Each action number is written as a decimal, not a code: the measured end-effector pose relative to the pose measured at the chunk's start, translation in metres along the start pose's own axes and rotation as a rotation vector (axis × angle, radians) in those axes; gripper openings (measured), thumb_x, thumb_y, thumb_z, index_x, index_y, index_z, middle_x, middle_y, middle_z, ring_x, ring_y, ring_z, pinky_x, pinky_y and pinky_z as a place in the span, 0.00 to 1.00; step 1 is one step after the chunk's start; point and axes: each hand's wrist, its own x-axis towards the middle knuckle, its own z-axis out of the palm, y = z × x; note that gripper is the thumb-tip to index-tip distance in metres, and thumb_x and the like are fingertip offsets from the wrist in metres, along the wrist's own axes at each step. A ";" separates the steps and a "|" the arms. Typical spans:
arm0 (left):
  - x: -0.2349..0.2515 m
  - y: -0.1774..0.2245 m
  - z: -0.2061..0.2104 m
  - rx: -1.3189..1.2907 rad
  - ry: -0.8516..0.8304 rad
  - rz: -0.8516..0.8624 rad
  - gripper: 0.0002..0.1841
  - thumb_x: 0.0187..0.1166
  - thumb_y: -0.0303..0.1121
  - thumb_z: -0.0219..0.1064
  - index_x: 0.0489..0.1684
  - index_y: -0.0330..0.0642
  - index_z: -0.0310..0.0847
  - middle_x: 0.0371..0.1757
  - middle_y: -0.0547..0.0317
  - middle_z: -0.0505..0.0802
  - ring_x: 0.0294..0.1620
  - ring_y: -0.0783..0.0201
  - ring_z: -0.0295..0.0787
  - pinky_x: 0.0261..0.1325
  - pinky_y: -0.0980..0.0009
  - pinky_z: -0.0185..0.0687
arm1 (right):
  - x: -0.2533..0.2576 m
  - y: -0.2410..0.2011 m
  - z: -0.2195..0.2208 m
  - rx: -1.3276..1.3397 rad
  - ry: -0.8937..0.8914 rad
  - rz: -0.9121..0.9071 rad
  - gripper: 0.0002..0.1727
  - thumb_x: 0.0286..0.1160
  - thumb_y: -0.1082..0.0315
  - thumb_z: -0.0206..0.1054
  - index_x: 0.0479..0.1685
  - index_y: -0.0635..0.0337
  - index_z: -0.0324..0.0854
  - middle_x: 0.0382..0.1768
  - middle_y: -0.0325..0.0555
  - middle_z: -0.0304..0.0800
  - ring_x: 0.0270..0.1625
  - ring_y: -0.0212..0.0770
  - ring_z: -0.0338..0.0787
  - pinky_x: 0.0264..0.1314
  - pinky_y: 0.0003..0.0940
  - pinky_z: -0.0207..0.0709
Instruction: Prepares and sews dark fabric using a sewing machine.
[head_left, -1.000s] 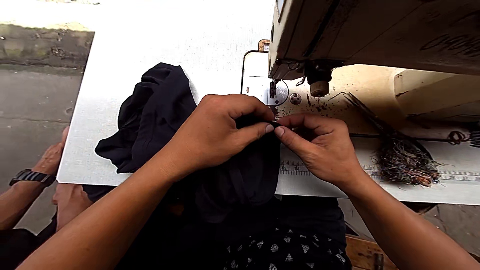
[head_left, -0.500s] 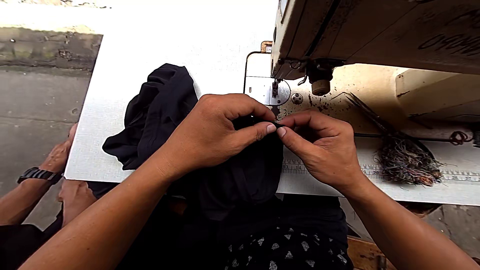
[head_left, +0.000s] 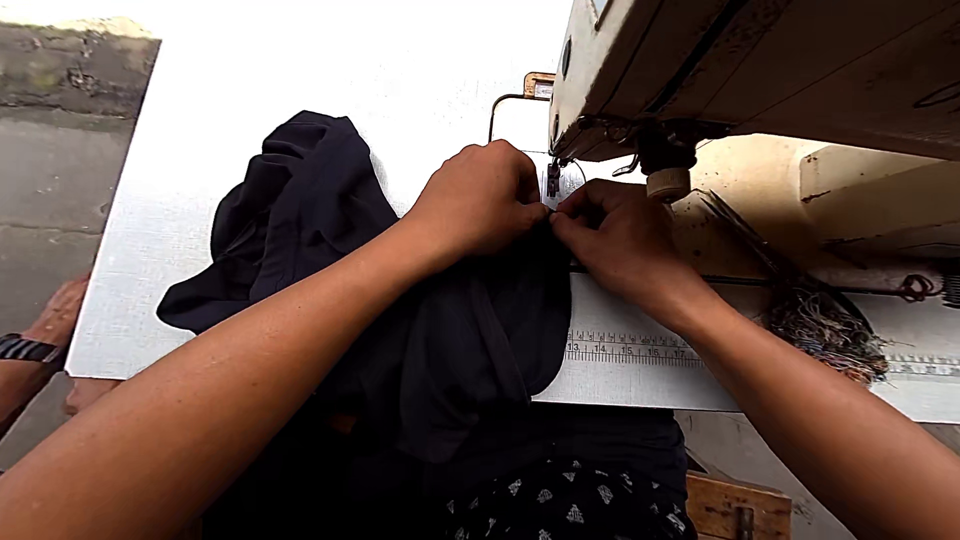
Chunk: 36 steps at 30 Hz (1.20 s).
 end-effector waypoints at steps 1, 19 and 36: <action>0.002 -0.002 0.000 -0.018 -0.003 -0.020 0.10 0.77 0.45 0.75 0.28 0.54 0.89 0.25 0.68 0.89 0.29 0.64 0.85 0.33 0.52 0.77 | -0.003 0.001 -0.002 -0.002 0.011 -0.019 0.05 0.73 0.54 0.72 0.37 0.42 0.88 0.26 0.29 0.85 0.28 0.31 0.82 0.32 0.42 0.73; -0.019 -0.007 0.011 0.267 0.305 0.280 0.08 0.76 0.40 0.68 0.39 0.49 0.92 0.35 0.57 0.84 0.38 0.54 0.84 0.32 0.56 0.74 | -0.024 0.029 0.000 -0.434 0.201 -0.664 0.21 0.84 0.49 0.61 0.62 0.47 0.93 0.44 0.47 0.89 0.44 0.47 0.85 0.33 0.35 0.72; -0.019 -0.013 0.022 0.197 0.252 0.380 0.10 0.81 0.38 0.63 0.34 0.47 0.88 0.27 0.64 0.86 0.31 0.64 0.85 0.33 0.65 0.78 | -0.026 0.033 0.008 -0.424 0.255 -0.692 0.19 0.84 0.53 0.62 0.60 0.50 0.93 0.40 0.46 0.88 0.38 0.45 0.83 0.26 0.33 0.66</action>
